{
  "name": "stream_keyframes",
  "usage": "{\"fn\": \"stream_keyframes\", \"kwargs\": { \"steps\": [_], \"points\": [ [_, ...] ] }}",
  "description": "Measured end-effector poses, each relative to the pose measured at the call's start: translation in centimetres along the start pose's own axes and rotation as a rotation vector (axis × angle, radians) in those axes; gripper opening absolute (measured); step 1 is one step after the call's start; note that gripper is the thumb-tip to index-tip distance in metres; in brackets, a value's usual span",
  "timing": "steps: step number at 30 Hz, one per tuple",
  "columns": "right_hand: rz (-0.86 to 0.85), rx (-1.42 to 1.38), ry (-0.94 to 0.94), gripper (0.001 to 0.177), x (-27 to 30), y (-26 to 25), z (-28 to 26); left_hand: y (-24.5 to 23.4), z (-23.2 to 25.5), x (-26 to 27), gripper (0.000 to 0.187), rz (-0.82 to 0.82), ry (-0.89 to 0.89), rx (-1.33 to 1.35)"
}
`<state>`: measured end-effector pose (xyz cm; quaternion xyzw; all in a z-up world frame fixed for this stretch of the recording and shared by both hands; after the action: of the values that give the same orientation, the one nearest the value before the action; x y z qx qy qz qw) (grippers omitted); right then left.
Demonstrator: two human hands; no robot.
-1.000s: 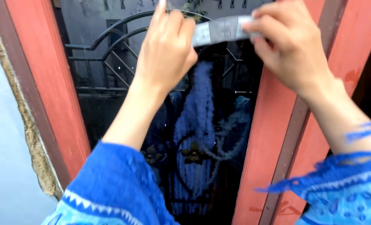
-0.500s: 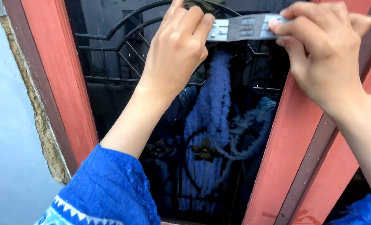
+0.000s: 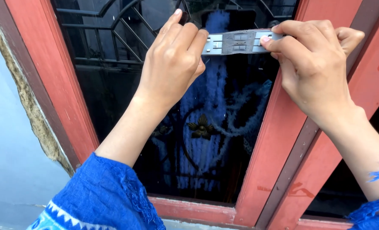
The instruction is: The recorder uses sandpaper to smooth the edges of a window frame and fits a metal latch piece.
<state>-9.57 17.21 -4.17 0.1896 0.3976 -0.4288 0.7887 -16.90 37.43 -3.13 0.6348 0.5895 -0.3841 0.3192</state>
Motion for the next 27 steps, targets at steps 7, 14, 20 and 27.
{"fn": "stream_keyframes", "kwargs": {
  "steps": [7, 14, 20, 27],
  "points": [
    [-0.039, -0.123, 0.117, 0.014, 1.4, -0.8, -3.3, -0.7, 2.5, 2.1, 0.036, -0.054, -0.014, -0.032],
    [-0.057, -0.132, 0.148, 0.009, 3.0, -1.0, -5.3, -0.8, 3.9, 4.2, 0.036, -0.089, -0.031, 0.003],
    [-0.076, -0.117, 0.157, 0.01, 4.5, -1.0, -6.6, -1.0, 5.2, 5.6, 0.018, -0.115, -0.014, -0.026],
    [-0.132, -0.141, 0.171, 0.022, 6.9, -1.4, -9.5, -1.1, 7.6, 9.0, 0.015, -0.191, 0.004, 0.003]
  ]
}}
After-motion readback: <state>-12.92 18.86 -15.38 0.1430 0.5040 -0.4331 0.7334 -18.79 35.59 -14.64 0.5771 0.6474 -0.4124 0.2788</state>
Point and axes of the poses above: each hand's wrist, its own x-axis away from the middle knuckle, its own y-axis out of the palm, z = x × y, the point moved 8 cm from there along -x, towards the middle knuckle, and after that the axes turned 4 degrees about x, right-handed, at the moved point
